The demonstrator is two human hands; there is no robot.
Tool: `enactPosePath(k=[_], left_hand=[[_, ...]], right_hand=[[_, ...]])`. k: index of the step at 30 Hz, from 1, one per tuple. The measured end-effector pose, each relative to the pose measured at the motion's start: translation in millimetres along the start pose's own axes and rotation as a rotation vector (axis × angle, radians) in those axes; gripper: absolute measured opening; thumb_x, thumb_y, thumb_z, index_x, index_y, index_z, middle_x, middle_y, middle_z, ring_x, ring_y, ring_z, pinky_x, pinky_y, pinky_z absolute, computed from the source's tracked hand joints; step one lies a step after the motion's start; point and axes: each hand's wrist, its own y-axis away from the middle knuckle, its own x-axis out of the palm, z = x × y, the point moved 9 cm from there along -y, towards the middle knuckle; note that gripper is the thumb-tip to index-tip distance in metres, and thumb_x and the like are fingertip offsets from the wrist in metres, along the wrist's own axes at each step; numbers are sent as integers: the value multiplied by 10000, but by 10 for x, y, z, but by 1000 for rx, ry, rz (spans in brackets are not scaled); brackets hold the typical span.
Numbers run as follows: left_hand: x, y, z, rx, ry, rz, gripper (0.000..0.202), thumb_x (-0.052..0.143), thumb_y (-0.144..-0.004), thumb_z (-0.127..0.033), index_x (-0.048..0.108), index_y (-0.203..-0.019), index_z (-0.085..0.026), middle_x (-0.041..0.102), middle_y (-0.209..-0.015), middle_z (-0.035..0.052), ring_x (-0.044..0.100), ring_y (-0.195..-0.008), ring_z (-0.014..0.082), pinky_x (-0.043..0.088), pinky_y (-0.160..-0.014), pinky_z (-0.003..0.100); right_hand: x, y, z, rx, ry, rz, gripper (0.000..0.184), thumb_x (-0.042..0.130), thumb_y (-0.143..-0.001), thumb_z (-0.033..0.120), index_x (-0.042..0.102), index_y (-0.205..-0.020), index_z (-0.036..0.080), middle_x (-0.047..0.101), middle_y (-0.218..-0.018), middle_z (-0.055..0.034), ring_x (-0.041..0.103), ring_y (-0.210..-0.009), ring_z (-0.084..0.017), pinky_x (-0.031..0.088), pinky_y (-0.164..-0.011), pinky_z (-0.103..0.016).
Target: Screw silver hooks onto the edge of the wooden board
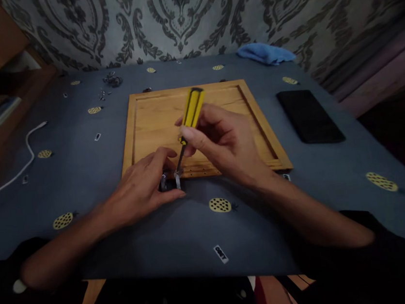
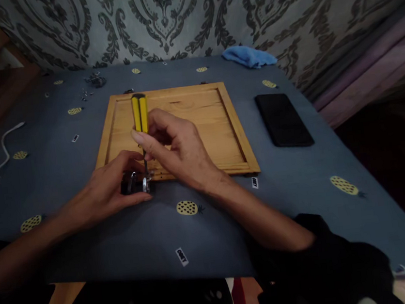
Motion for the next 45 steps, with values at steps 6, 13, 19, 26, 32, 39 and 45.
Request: enactPosePath(k=[6,13,19,26,32,39,45], left_hand=[[9,-2,22,-32,11,9,579,788,-806,-404,450,-1257,-267,728,-1145,46,706,-1052,262,535,-865,403],[-14,-5,7,-19,2,-7,582,791,-802,-425,458,-1251,-264,725,-1130,50,709,-1039,273,541,-856,410],[-2,-5,4,-24,-6,11,584,785,-816,-428,451,-1266,-263,722,-1137,50,701,-1055,272,532,-857,411],[-3,-4,-11,-11,1,2,562,788,-820,-361,444,-1252,-260,718,-1130,37,700,-1040,262,523,-848,400],[-4,-11,-18,-10,-29,13,514,775,-822,-396,456,-1197,-246,707,-1089,47,694,-986,270,522,-797,393],[-11,-14,-14,3,-78,-19,476,727,-833,-388,480,-1219,-258,681,-1101,56,683,-977,272,521,-770,391],[-14,-13,-22,10,-76,-23,493,738,-832,-400,477,-1227,-262,678,-1101,52,679,-975,273,517,-769,392]], right_hand=[[-111,89,48,-32,53,-112,341,685,-914,561,575,-830,250,580,-760,27,614,-621,-123,545,-563,-285],[-56,102,-61,-16,70,-74,366,715,-888,564,546,-807,250,589,-759,10,607,-654,-155,551,-563,-312],[-55,102,-74,1,81,-71,384,717,-883,571,543,-791,242,570,-780,4,588,-670,-151,535,-565,-305],[-60,115,-9,-42,159,-51,343,731,-894,508,554,-778,239,595,-749,9,586,-668,-149,495,-557,-296],[-10,129,142,-161,252,-41,343,709,-923,454,504,-740,250,553,-676,31,532,-608,-141,477,-557,-304],[106,179,280,-277,303,8,307,717,-918,257,459,-751,250,553,-703,41,533,-609,-126,498,-579,-294],[118,197,344,-333,340,-6,341,719,-907,204,425,-739,242,498,-680,56,512,-593,-107,458,-562,-269]])
